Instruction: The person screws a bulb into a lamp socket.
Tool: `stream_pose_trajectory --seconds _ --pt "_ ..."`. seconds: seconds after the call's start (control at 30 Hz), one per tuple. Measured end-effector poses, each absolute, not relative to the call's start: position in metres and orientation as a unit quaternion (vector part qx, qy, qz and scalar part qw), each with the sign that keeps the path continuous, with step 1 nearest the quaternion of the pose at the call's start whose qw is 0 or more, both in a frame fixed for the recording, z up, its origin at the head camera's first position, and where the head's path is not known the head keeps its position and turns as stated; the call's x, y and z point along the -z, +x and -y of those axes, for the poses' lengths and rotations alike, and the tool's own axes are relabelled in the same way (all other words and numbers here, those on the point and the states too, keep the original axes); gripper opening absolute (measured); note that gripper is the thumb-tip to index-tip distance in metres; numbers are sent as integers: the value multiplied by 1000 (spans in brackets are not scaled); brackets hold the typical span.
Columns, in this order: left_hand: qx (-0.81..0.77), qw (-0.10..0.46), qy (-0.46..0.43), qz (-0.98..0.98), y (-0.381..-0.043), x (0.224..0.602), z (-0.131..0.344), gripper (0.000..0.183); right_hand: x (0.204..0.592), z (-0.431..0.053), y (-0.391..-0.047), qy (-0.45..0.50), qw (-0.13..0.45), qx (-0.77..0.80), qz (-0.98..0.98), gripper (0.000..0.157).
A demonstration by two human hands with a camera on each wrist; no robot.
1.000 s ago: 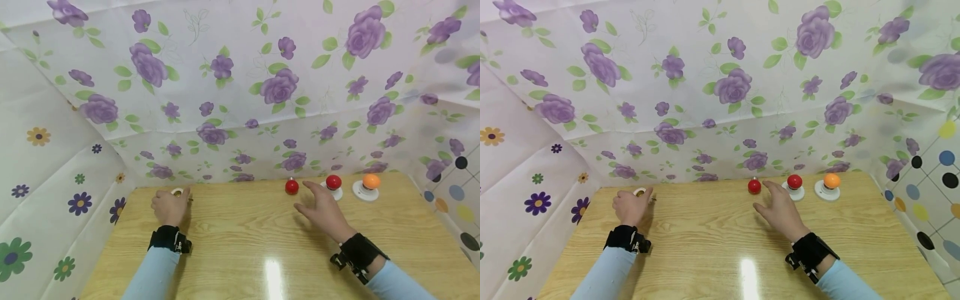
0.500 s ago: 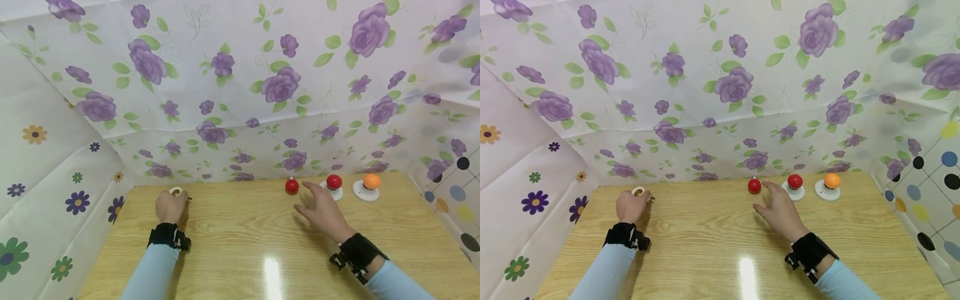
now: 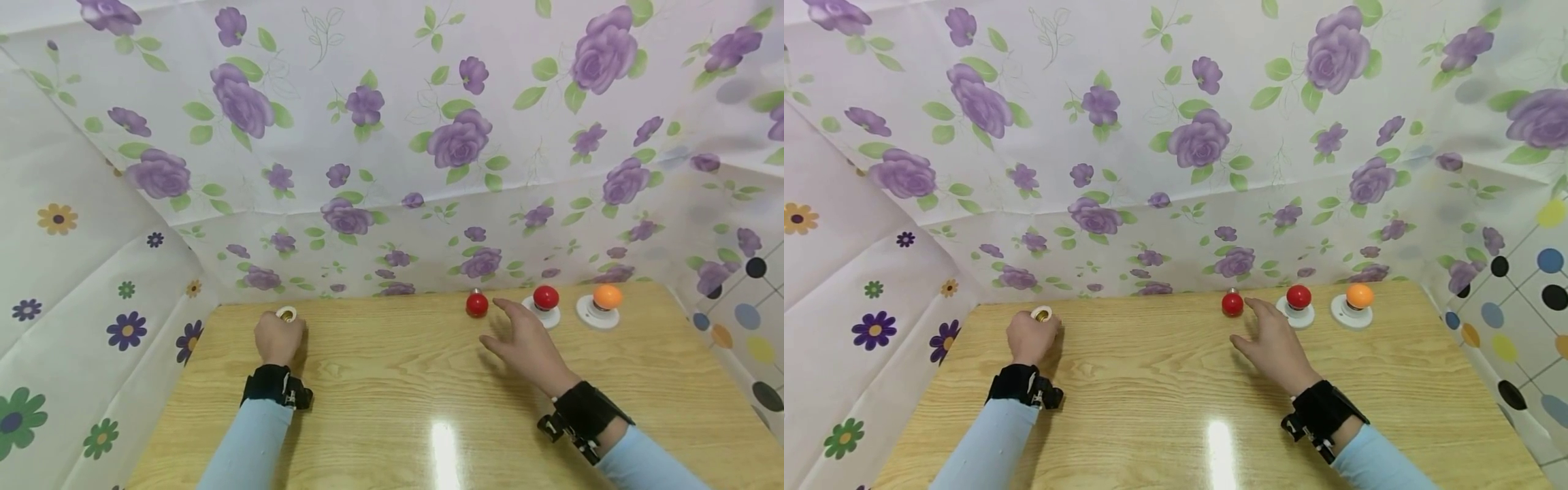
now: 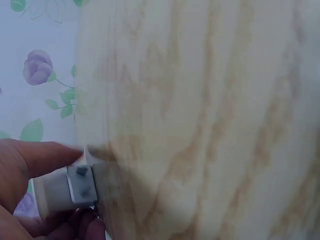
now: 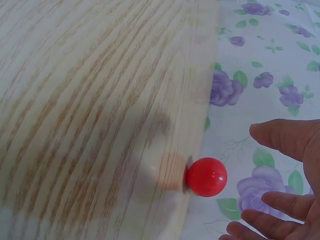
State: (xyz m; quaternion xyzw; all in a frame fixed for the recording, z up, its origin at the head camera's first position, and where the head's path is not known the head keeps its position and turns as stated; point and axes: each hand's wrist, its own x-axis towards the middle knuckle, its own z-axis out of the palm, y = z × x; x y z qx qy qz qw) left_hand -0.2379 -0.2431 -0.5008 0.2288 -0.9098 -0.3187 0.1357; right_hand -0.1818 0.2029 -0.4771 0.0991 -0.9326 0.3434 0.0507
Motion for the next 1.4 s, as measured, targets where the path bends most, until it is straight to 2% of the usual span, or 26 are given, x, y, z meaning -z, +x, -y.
stream_pose_trajectory --seconds 0.17,0.53,0.83,0.9,0.97,1.2,1.4 --pt "308 138 217 916 -236 503 242 41 476 -204 -182 106 48 -341 933 75" --pt "308 138 197 920 -231 503 232 29 475 -204 -186 97 56 -328 938 75" --pt "369 148 121 909 -223 486 194 64 473 -198 -189 105 77 -331 935 80" --pt "386 153 98 904 -219 483 184 68 472 -197 -190 104 79 -331 935 79" --pt "401 157 75 899 -215 481 174 66 472 -196 -190 99 80 -332 935 78" --pt "449 175 3 876 -200 473 142 41 472 -195 -194 98 79 -331 935 76" --pt "447 172 -45 877 -189 463 119 40 472 -194 -201 96 78 -331 936 76"
